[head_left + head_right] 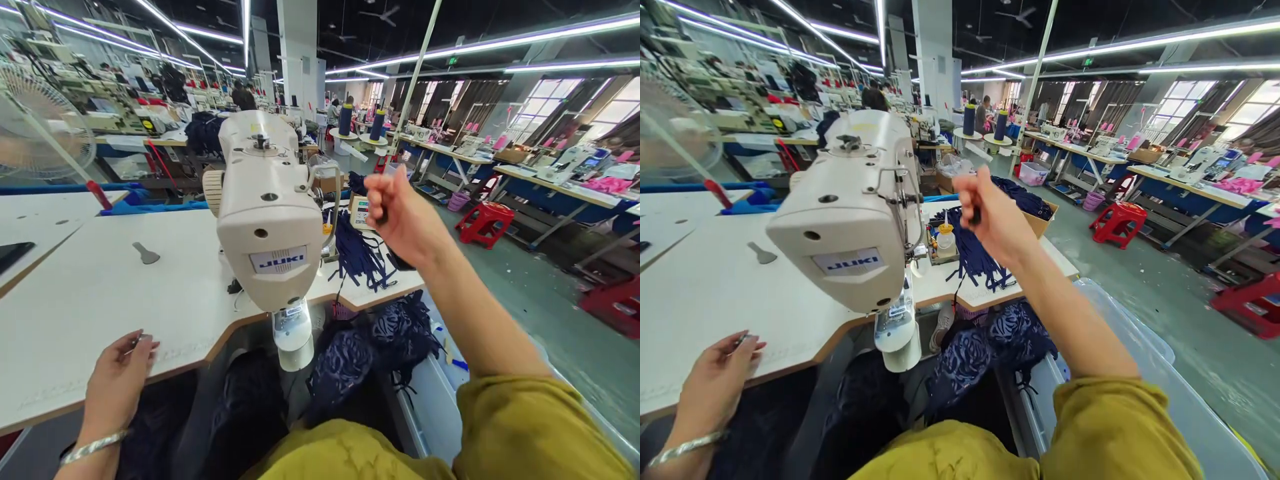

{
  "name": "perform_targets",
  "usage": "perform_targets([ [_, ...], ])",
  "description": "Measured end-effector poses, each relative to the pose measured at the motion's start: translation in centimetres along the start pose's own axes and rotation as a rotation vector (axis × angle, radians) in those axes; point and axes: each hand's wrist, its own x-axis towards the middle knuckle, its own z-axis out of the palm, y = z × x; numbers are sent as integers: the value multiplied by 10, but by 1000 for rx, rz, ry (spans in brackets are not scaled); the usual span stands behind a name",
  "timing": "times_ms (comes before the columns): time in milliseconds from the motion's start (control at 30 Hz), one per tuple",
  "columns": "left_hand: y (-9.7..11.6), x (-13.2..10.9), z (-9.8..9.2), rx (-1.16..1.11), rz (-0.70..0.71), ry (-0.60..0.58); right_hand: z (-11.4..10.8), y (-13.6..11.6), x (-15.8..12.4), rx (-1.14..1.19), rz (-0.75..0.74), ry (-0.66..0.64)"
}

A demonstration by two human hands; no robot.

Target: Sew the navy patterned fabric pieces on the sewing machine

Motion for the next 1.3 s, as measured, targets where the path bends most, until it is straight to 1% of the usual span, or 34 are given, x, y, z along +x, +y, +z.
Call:
perform_targets([
  [67,18,-26,-4,-125,-38,-54,-3,43,-39,273,215,65],
  [133,43,-52,-9,-208,-44,-119,3,84,-75,547,428,136],
  [167,58,-64,-12,-253,-24,-161,9,101,-90,653,527,163],
  [200,74,-76,-16,-349,40,-184,16,115,-103,741,612,185],
  [233,91,-86,-19,-403,150,-200,24,125,-113,812,675,191],
  [267,108,-95,-22,-394,299,-162,32,133,-121,868,723,187],
  [333,140,-110,-24,-330,615,-154,45,139,-131,941,769,168],
  [367,154,-116,-24,-319,744,-156,50,138,-133,962,771,154],
  [433,177,-126,-21,-295,947,-173,57,132,-136,984,754,126],
  [500,194,-130,-17,-238,1059,-190,63,124,-140,987,730,88],
  [600,209,-129,-12,-110,1126,-199,72,115,-151,930,703,40],
  [700,215,-126,-11,-55,1122,-226,77,111,-163,796,690,-21],
  [767,214,-127,-11,-139,1083,-245,75,111,-170,684,653,-105],
  [800,212,-127,-11,-207,1040,-267,72,111,-171,594,611,-160],
  [867,208,-129,-12,-364,902,-341,64,111,-172,349,491,-270],
  [933,201,-130,-13,-497,712,-425,55,111,-170,74,378,-344],
  [1000,195,-130,-14,-588,529,-496,47,110,-167,-149,298,-372],
  [1067,191,-129,-15,-628,411,-545,44,109,-164,-303,232,-367],
  [1133,188,-128,-16,-628,391,-571,43,108,-164,-380,176,-352],
  [1200,188,-128,-17,-612,418,-561,43,107,-164,-407,130,-348],
  [1300,188,-130,-17,-575,442,-530,47,105,-167,-446,76,-380],
])
